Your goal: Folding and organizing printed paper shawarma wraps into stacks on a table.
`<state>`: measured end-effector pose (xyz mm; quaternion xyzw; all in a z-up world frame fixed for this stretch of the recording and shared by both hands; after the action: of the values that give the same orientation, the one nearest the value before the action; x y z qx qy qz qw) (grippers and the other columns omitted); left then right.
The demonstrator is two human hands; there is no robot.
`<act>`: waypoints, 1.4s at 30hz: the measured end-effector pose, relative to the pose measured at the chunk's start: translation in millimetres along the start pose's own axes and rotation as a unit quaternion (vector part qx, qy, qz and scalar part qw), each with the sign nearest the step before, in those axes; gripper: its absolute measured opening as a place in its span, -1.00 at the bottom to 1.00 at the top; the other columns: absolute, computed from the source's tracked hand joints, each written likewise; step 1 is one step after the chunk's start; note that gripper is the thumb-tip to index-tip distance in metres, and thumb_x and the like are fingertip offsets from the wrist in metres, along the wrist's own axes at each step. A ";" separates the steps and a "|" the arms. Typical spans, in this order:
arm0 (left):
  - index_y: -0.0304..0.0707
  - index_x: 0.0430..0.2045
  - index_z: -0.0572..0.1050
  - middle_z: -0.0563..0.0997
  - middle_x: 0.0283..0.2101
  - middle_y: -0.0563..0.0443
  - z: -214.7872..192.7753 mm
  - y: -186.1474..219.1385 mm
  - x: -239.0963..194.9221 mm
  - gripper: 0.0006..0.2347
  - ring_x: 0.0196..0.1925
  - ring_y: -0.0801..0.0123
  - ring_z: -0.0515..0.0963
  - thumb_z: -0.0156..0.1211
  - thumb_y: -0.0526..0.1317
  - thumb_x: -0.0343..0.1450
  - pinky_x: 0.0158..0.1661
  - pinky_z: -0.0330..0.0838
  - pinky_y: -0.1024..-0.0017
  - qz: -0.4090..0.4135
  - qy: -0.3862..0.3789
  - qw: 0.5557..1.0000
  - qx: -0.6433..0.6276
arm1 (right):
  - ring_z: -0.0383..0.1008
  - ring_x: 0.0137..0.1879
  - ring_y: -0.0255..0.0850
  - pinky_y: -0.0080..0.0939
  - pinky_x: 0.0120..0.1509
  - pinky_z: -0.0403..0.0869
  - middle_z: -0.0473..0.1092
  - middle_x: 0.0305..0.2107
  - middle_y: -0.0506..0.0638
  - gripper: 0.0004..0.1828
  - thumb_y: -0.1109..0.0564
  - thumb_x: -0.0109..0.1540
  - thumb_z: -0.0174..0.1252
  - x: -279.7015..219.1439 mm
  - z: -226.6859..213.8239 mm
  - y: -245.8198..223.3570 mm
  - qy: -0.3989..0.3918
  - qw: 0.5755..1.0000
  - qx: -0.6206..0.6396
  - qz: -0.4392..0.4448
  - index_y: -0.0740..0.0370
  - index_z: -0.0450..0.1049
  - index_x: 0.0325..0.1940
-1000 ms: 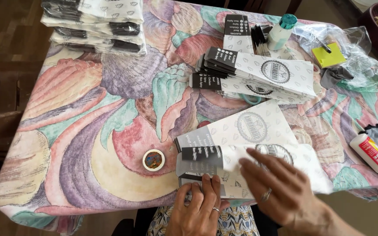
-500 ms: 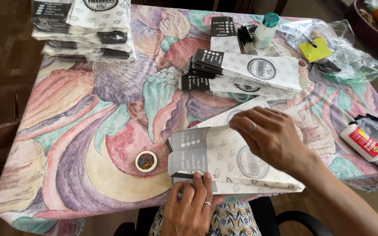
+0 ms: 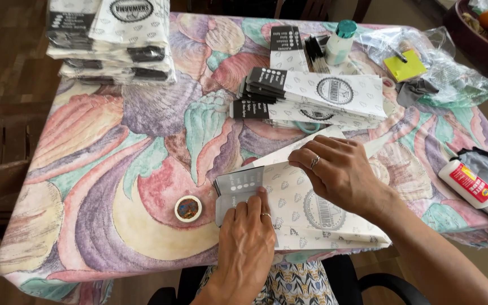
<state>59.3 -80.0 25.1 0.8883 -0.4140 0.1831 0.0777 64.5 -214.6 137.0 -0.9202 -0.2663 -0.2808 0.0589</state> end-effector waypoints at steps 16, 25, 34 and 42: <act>-0.32 -0.49 0.60 0.53 -0.27 -0.15 -21.2 -0.6 -19.7 -0.72 -0.25 0.06 0.43 0.05 -0.18 0.55 -0.26 0.33 0.16 0.002 0.066 0.991 -0.117 | 0.61 -0.27 -0.09 -0.18 -0.30 0.56 0.56 -0.34 0.10 -0.88 0.31 0.30 0.18 -54.4 -9.0 -76.6 0.034 0.994 -0.090 -0.043 0.33 0.48 -0.07; -0.58 -0.15 0.54 0.57 -0.08 -0.42 -65.5 4.4 -47.6 -0.74 -0.09 -0.01 0.57 -0.17 -0.37 0.58 -0.04 0.54 0.19 0.075 0.190 0.978 -0.033 | 0.55 -0.22 -0.03 -0.15 -0.28 0.45 0.50 -0.23 0.07 -0.83 0.23 0.35 0.04 -61.8 -3.8 -94.6 0.031 0.993 -0.110 -0.013 0.28 0.53 -0.07; -0.62 -0.18 0.56 0.60 -0.11 -0.33 -81.9 -27.4 -42.5 -0.86 -0.16 -0.07 0.53 0.14 -0.44 0.47 -0.23 0.53 0.12 0.113 0.260 0.950 -0.129 | 0.50 -0.18 -0.03 -0.13 -0.30 0.43 0.49 -0.19 0.04 -0.73 0.37 0.28 -0.06 -76.0 13.7 -83.6 0.007 0.998 -0.055 0.011 0.26 0.50 -0.04; -0.61 -0.30 0.58 0.62 -0.12 -0.40 -59.8 -40.0 -29.0 -0.92 -0.10 -0.09 0.57 0.16 -0.52 0.42 -0.04 0.51 0.08 0.186 0.165 0.956 -0.152 | 0.50 -0.15 -0.03 -0.12 -0.26 0.46 0.49 -0.16 0.05 -0.80 0.32 0.30 0.05 -77.8 15.5 -82.1 -0.006 0.998 -0.054 0.018 0.25 0.50 -0.02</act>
<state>57.1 -16.4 69.4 0.7303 -0.5766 0.2731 0.2440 -25.4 -176.3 78.0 -0.9284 -0.2342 -0.2882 0.0124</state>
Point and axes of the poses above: each hand's wrist, its own x-axis towards the middle knuckle, its own z-axis out of the palm, y = z × x, the point moved 6 cm from there along x, towards the middle knuckle
